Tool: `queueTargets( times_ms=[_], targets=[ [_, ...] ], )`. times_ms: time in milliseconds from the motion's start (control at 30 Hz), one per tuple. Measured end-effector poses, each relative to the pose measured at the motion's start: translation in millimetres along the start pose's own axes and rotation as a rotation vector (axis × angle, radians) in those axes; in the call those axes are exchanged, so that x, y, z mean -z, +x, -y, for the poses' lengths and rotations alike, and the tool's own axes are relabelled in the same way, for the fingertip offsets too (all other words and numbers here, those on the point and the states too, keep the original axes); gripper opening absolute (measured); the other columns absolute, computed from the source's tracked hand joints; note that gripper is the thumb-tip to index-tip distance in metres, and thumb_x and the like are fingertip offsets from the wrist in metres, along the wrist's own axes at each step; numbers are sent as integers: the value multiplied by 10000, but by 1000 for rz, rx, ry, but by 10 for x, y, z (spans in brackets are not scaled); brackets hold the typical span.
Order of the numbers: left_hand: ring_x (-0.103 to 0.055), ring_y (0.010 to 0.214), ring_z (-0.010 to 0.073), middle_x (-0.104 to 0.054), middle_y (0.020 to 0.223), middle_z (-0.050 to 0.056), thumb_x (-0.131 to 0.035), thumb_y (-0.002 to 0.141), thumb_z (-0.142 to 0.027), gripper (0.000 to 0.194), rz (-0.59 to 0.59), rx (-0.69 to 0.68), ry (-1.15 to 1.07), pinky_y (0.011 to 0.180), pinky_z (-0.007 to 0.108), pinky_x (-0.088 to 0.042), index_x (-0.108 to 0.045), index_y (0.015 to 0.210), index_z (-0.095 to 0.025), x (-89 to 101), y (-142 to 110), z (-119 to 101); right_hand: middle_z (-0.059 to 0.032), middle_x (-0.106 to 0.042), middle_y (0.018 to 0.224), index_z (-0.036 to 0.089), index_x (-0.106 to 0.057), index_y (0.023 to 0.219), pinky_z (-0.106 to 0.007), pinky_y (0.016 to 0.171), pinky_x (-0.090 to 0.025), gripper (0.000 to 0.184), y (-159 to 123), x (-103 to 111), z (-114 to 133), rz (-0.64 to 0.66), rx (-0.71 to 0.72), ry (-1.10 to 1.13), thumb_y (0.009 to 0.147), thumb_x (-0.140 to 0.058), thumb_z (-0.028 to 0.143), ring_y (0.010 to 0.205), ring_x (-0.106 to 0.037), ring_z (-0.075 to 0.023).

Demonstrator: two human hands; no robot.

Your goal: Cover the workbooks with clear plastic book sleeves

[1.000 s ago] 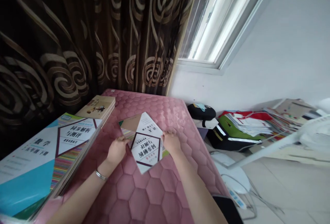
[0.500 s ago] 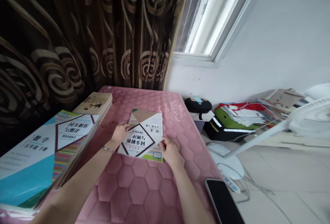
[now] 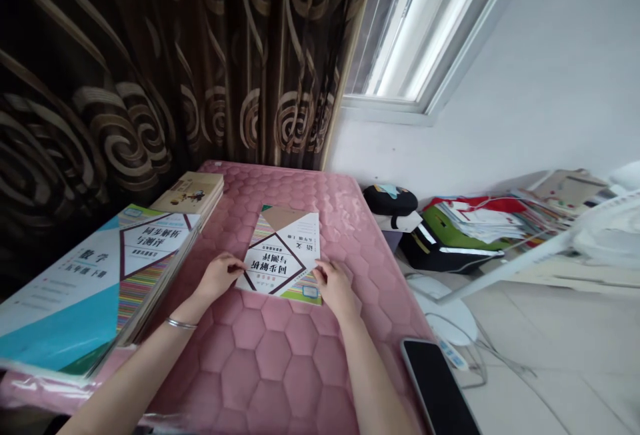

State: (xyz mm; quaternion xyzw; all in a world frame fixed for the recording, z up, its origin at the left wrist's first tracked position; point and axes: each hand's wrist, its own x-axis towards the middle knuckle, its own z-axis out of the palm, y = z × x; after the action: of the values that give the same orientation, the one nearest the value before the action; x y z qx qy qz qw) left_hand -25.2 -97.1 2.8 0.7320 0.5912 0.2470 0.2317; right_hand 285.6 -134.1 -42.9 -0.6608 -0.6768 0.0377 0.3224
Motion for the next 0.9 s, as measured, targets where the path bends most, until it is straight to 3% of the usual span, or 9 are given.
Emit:
queueTargets(
  times_ms=[133,267,433,533,633,900],
  targets=[
    [-593,969,188,-656,948,33,-605,817,-134,209,-39,3,111,867,333,-437,-762,879,-257,39,-145,-67,-83,-642,909,211,-718,1022,-344,817,-486,268,-14,1,-10,-25,35,-10,891,-511,318,866,-608,-220],
    [-532,1093,229,-654,1086,34,-535,848,-96,300,-8,-161,251,892,395,-378,-752,900,-297,-55,-256,-271,-85,-614,877,199,-734,999,-353,823,-460,237,0,40,69,-41,39,-134,880,-541,269,851,-577,-226],
    [-537,1055,216,-643,1082,38,-616,858,-259,146,59,-344,228,897,389,-354,-712,967,-273,-267,-399,-502,-94,-606,1033,228,-720,949,-361,839,-420,182,-164,114,531,18,84,-213,878,-553,220,941,-524,-236],
    [-525,1055,232,-629,1078,44,-655,835,-335,137,41,-337,256,884,393,-351,-698,937,-253,-339,-453,-556,-71,-597,1153,256,-686,986,-380,859,-412,152,-332,85,850,129,167,-159,864,-596,267,1022,-509,-249],
    [-518,1065,233,-629,1071,37,-654,839,-313,108,48,-303,256,866,388,-346,-704,922,-265,-351,-457,-546,-72,-603,1184,259,-675,1001,-405,862,-413,154,-416,48,989,165,157,-155,872,-597,291,1061,-509,-264],
    [-501,1088,243,-621,1121,27,-730,784,-343,157,20,-225,252,916,425,-345,-741,940,-330,-205,-422,-344,-56,-616,1238,332,-701,1068,-432,885,-395,215,-411,165,813,182,212,-164,866,-638,373,1104,-514,-268]
  ],
)
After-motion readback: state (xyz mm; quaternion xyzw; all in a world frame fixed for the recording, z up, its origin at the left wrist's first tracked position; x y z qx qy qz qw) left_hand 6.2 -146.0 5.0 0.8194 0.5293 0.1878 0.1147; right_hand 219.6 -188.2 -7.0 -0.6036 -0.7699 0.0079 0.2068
